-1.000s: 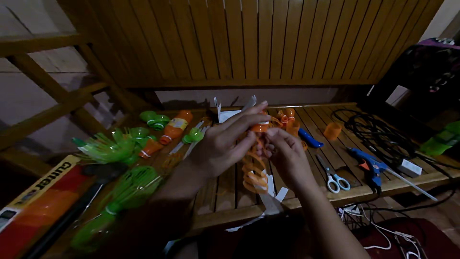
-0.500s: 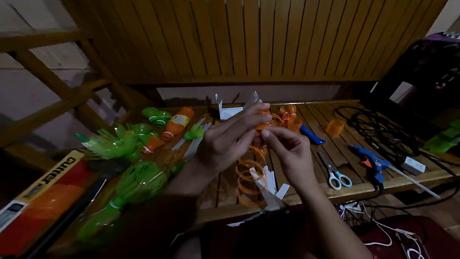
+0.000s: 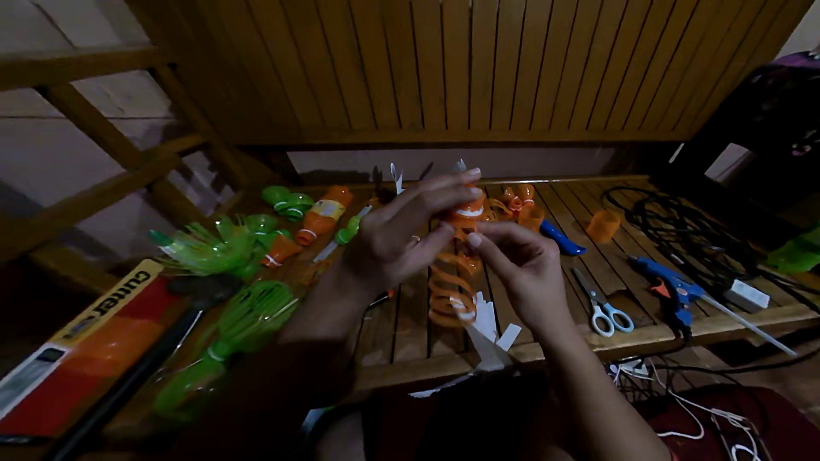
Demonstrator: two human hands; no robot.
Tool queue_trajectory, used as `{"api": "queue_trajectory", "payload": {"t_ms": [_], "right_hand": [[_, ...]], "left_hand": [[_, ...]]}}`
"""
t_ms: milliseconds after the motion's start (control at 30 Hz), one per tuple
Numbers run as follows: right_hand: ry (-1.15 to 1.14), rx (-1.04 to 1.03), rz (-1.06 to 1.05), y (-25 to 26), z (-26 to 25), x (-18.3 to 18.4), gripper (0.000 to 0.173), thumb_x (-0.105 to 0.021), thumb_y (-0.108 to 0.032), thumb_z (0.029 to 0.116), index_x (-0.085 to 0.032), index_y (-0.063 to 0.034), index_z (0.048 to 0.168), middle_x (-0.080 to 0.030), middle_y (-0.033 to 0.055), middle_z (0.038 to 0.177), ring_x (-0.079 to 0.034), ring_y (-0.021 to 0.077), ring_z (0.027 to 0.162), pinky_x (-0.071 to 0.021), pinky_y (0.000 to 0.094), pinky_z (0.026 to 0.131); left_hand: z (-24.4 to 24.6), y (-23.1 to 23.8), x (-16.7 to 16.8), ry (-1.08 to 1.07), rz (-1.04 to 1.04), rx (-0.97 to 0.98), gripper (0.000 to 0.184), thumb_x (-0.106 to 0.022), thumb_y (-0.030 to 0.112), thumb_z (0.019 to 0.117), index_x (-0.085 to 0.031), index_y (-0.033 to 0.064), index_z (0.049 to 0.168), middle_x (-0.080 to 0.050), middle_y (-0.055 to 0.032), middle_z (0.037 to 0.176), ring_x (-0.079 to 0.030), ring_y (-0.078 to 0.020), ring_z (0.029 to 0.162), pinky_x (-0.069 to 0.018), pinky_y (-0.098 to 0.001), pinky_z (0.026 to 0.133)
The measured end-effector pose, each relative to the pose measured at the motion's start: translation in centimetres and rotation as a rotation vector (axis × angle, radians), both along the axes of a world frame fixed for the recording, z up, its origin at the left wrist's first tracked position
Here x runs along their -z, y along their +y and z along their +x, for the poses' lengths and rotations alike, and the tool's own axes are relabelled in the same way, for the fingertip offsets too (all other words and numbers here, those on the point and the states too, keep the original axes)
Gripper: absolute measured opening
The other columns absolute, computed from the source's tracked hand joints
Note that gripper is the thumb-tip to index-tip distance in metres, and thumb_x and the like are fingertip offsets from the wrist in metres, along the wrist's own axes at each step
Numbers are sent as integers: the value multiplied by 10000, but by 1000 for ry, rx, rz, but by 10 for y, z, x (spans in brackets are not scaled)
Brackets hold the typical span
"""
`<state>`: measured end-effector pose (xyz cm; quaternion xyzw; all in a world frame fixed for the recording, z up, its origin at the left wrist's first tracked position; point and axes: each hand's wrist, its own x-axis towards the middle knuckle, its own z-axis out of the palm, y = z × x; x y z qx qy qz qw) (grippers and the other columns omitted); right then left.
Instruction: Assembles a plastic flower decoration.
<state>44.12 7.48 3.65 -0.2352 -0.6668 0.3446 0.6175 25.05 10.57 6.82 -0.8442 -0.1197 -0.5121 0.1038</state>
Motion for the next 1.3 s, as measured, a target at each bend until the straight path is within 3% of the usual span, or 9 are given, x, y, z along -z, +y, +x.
{"api": "queue_trajectory", "payload": {"t_ms": [200,433,567,733,833,933,1100,1300], "right_hand": [[-12,-1,-31,3,5,2,158,-659,-46,971,-737,-4,1102,-732,-10,916,-654,-14,775,-549,154,723],[-21,-51,-4,6,9,4,175,-685,-9,938,-749,-8,1101,-733,-8,970,-660,-10,821,-564,170,761],[-46,-113,44,9,14,6,180,-678,6,924,-757,-11,1085,-714,-12,1001,-638,-10,845,-551,160,765],[-182,-25,276,14,19,8,178,-687,-53,940,-769,-15,1093,-724,34,1059,-642,72,1063,-534,219,919],[-314,72,472,18,25,6,174,-688,-60,944,-771,-10,1089,-726,61,1052,-632,122,1087,-508,236,963],[-418,169,629,23,31,4,171,-682,-51,939,-787,-48,1074,-730,70,1069,-626,186,1106,-476,312,998],[-439,217,691,25,33,5,183,-681,-48,943,-792,-73,1086,-733,71,1102,-628,200,1118,-482,323,994],[-425,217,721,24,33,3,192,-666,-14,941,-785,-52,1087,-728,90,1108,-634,193,1108,-493,302,1000]], "left_hand": [[2,-22,-7,-79,-331,5,405,-658,-16,907,-589,-59,1304,-639,-101,1330,-645,-110,1193,-565,-234,978],[-1,-38,-13,-194,-651,33,435,-715,62,915,-583,41,1329,-638,14,1318,-682,-65,1105,-596,-217,910],[-3,-40,-18,-237,-635,-60,410,-690,72,946,-563,55,1335,-620,33,1324,-677,-27,1086,-589,-178,888],[-11,-36,-17,-242,-654,-62,411,-690,92,943,-559,69,1332,-613,42,1327,-676,-34,1092,-592,-188,887],[-11,-37,-15,-256,-731,-15,404,-676,151,957,-565,100,1342,-632,55,1306,-678,-48,1087,-590,-196,888],[-7,-40,-11,-292,-776,8,323,-624,138,994,-591,113,1314,-673,61,1234,-696,-55,1032,-597,-205,859],[-2,-36,-3,-248,-690,67,330,-663,120,958,-591,81,1278,-668,44,1209,-670,-60,1083,-572,-219,936],[1,-34,-2,-284,-786,181,308,-697,112,919,-608,131,1213,-688,23,1195,-702,-81,1025,-603,-223,858]]}}
